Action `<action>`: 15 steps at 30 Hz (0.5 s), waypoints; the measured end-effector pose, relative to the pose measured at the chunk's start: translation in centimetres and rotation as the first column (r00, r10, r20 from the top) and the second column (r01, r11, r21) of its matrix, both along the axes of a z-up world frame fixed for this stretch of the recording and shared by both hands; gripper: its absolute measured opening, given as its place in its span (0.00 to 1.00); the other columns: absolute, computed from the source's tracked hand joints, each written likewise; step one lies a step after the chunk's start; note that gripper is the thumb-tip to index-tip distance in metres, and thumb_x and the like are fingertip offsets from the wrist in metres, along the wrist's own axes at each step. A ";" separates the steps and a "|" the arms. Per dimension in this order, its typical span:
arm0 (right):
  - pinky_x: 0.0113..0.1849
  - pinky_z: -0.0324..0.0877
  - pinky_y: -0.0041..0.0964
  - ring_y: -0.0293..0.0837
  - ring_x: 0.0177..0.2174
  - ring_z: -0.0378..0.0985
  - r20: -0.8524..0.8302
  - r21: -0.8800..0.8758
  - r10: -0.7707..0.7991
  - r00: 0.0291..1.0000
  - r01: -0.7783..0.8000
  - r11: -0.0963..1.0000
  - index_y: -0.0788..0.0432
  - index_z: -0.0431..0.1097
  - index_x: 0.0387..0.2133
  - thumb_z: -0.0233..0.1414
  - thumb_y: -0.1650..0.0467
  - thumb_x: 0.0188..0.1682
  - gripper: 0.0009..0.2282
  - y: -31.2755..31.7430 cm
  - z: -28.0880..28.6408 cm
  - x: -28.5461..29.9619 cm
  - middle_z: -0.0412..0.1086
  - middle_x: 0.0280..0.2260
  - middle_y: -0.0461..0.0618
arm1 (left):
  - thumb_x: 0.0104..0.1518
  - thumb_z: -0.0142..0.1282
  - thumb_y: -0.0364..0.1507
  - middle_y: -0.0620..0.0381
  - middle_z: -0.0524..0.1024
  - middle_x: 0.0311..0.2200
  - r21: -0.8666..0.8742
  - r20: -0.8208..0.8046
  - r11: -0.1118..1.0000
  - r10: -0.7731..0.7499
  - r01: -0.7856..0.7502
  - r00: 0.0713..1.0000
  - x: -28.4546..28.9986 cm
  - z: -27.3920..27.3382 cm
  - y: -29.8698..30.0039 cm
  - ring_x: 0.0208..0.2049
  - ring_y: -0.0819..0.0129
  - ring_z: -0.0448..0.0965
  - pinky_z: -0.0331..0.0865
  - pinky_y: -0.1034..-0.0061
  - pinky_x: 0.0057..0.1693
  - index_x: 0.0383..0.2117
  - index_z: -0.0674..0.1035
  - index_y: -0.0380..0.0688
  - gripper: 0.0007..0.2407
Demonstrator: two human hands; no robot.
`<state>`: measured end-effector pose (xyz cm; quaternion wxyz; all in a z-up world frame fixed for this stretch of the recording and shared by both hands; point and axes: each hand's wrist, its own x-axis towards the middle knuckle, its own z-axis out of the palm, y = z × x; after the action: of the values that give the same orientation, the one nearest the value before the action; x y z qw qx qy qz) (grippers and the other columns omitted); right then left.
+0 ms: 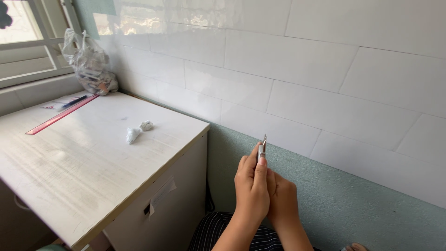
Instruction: Applying adhesive vinyl wall tiles to a wall and cutting them to fit around a light switch.
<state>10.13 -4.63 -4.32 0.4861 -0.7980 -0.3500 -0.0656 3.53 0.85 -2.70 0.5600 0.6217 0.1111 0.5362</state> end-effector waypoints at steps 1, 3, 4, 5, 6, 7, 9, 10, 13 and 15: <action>0.23 0.69 0.45 0.49 0.17 0.76 -0.001 -0.005 0.013 1.000 -0.013 1.000 0.59 0.73 0.20 0.36 0.57 0.56 0.25 0.2 -0.6 0.6 0.73 0.16 0.55 | 0.67 0.43 0.32 0.57 0.69 0.32 -0.005 -0.001 1.000 0.013 -0.013 1.000 -0.3 0.2 0.0 0.32 0.74 0.69 0.68 0.77 0.41 0.60 0.75 0.34 0.19; 0.24 0.67 0.45 0.49 0.19 0.76 -0.187 -0.032 0.032 0.982 -0.038 0.999 0.60 0.74 0.21 0.37 0.55 0.57 0.26 0.9 -1.7 1.9 0.74 0.17 0.57 | 0.67 0.44 0.32 0.53 0.70 0.34 0.106 -0.075 0.993 0.055 -0.047 0.996 -0.9 0.8 0.0 0.33 0.70 0.71 0.69 0.75 0.40 0.60 0.72 0.34 0.19; 0.24 0.67 0.45 0.49 0.19 0.76 -0.186 -0.035 0.046 0.982 -0.054 0.998 0.60 0.74 0.21 0.37 0.55 0.57 0.26 1.3 -2.3 3.2 0.74 0.17 0.57 | 0.67 0.44 0.32 0.53 0.70 0.34 0.102 -0.073 0.993 0.070 -0.062 0.995 -0.7 0.7 0.4 0.33 0.70 0.71 0.69 0.75 0.40 0.60 0.72 0.34 0.19; 0.24 0.67 0.45 0.48 0.21 0.76 -0.240 -0.008 0.098 0.966 -0.103 0.995 0.62 0.74 0.21 0.39 0.55 0.56 0.27 1.8 -2.8 4.5 0.75 0.19 0.57 | 0.67 0.44 0.32 0.52 0.71 0.35 0.168 -0.072 0.981 0.108 -0.095 0.992 -0.6 0.6 0.7 0.34 0.68 0.72 0.69 0.74 0.41 0.60 0.72 0.34 0.19; 0.25 0.67 0.45 0.48 0.22 0.75 -0.293 0.020 0.150 0.944 -0.151 0.988 0.64 0.74 0.22 0.41 0.54 0.55 0.27 2.3 -3.3 5.8 0.75 0.21 0.58 | 0.68 0.43 0.32 0.51 0.72 0.37 0.233 -0.069 0.964 0.147 -0.127 0.987 -0.4 0.6 1.0 0.35 0.67 0.73 0.69 0.73 0.43 0.61 0.72 0.33 0.19; 0.25 0.67 0.45 0.48 0.22 0.75 -0.292 0.020 0.164 0.942 -0.165 0.986 0.64 0.74 0.22 0.41 0.54 0.55 0.27 2.4 -1.8 5.4 0.75 0.21 0.58 | 0.68 0.43 0.32 0.51 0.72 0.37 0.233 -0.068 0.962 0.161 -0.141 0.985 -0.4 1.2 1.9 0.35 0.67 0.73 0.69 0.73 0.43 0.61 0.72 0.33 0.19; 0.34 0.72 0.44 0.49 0.29 0.81 -0.065 -0.109 0.142 0.988 -0.149 0.983 0.60 0.76 0.29 0.37 0.51 0.55 0.28 2.5 1.1 4.8 0.78 0.26 0.57 | 0.68 0.49 0.32 0.46 0.73 0.37 0.528 0.018 0.819 0.251 -0.222 0.968 -0.3 2.6 3.6 0.38 0.61 0.73 0.70 0.68 0.46 0.60 0.74 0.34 0.18; 0.34 0.72 0.44 0.49 0.29 0.81 -0.063 -0.108 0.154 0.986 -0.161 0.981 0.60 0.76 0.29 0.37 0.51 0.55 0.28 2.0 3.9 4.9 0.78 0.26 0.57 | 0.68 0.49 0.32 0.46 0.73 0.37 0.530 0.020 0.816 0.262 -0.233 0.965 0.3 3.8 6.1 0.38 0.61 0.73 0.70 0.68 0.46 0.60 0.74 0.34 0.18; 0.44 0.70 0.55 0.55 0.40 0.76 0.357 -0.064 -0.047 0.933 0.074 0.995 0.56 0.72 0.42 0.42 0.52 0.55 0.22 -0.8 11.1 7.6 0.74 0.39 0.57 | 0.66 0.50 0.34 0.45 0.74 0.31 0.594 -0.101 0.744 0.447 -0.306 0.889 1.4 7.0 14.6 0.29 0.60 0.73 0.71 0.67 0.36 0.54 0.75 0.35 0.16; 0.51 0.65 0.53 0.55 0.55 0.70 0.924 0.309 -0.358 0.137 0.285 0.907 0.58 0.70 0.45 0.58 0.58 0.56 0.16 -2.9 14.7 12.8 0.72 0.47 0.62 | 0.70 0.43 0.37 0.39 0.74 0.29 0.675 -0.309 0.643 0.692 -0.362 0.652 1.2 8.7 22.1 0.29 0.52 0.73 0.73 0.62 0.34 0.48 0.74 0.35 0.15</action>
<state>22.95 -7.56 10.40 0.1579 -0.6210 -0.3935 -0.6592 4.72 22.98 6.03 0.1052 0.8164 0.2882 0.4893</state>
